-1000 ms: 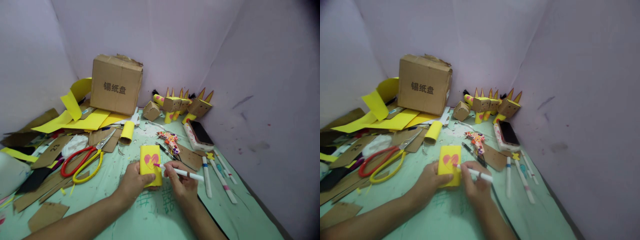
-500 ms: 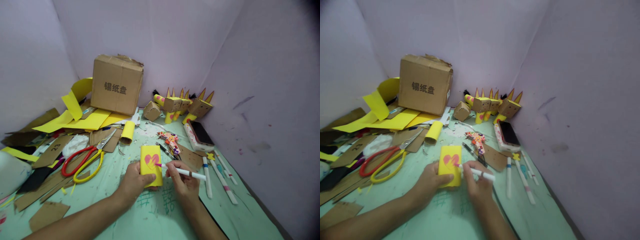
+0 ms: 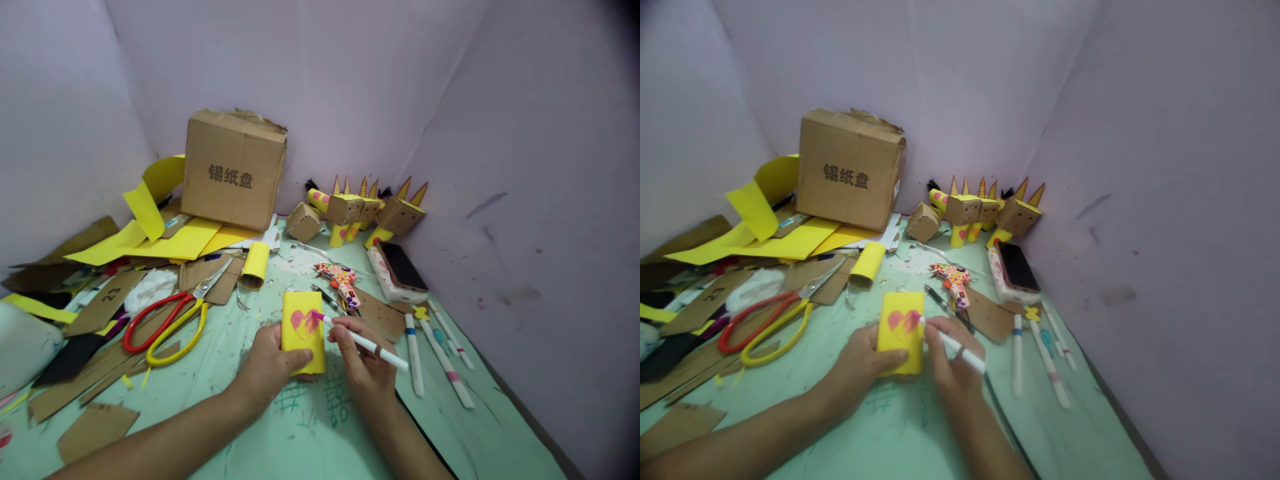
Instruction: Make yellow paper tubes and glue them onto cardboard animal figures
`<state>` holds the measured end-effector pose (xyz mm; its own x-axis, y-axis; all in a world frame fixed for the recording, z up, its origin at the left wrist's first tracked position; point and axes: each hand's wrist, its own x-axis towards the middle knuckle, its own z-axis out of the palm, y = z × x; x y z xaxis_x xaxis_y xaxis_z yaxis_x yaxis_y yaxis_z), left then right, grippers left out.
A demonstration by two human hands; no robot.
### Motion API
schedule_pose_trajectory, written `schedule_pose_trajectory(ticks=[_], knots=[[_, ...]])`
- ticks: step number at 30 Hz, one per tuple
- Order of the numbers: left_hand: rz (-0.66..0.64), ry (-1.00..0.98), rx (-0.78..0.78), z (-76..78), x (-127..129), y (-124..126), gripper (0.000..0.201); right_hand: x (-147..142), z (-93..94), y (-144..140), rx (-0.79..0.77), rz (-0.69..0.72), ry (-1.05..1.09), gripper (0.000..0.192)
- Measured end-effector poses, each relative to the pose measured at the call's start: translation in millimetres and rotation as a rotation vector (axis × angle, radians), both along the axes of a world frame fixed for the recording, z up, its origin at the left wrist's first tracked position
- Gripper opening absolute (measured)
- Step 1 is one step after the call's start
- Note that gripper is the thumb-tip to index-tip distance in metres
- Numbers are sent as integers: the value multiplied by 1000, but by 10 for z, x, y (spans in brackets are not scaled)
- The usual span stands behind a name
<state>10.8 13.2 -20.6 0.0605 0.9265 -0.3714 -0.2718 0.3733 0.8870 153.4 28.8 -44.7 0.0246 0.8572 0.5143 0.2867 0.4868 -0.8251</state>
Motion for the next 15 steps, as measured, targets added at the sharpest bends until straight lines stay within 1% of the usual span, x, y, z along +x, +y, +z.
schedule_pose_trajectory(ticks=[4, 8, 13, 15], knots=[[17, -4, -4, 4, -4, 9, 23, -15, 13, -22, -29, 19, -7, 12], [16, -16, -3, 2, -1, 13, 28, -26, 26, -38, -29, 66, -42, 12], [9, -6, -10, 0, -1, -2, 25, -29, 14, -27, -15, 4, 13, 11], [5, 6, -12, 4, -4, -2, 25, -31, 13, -27, -22, -1, 15, 12]])
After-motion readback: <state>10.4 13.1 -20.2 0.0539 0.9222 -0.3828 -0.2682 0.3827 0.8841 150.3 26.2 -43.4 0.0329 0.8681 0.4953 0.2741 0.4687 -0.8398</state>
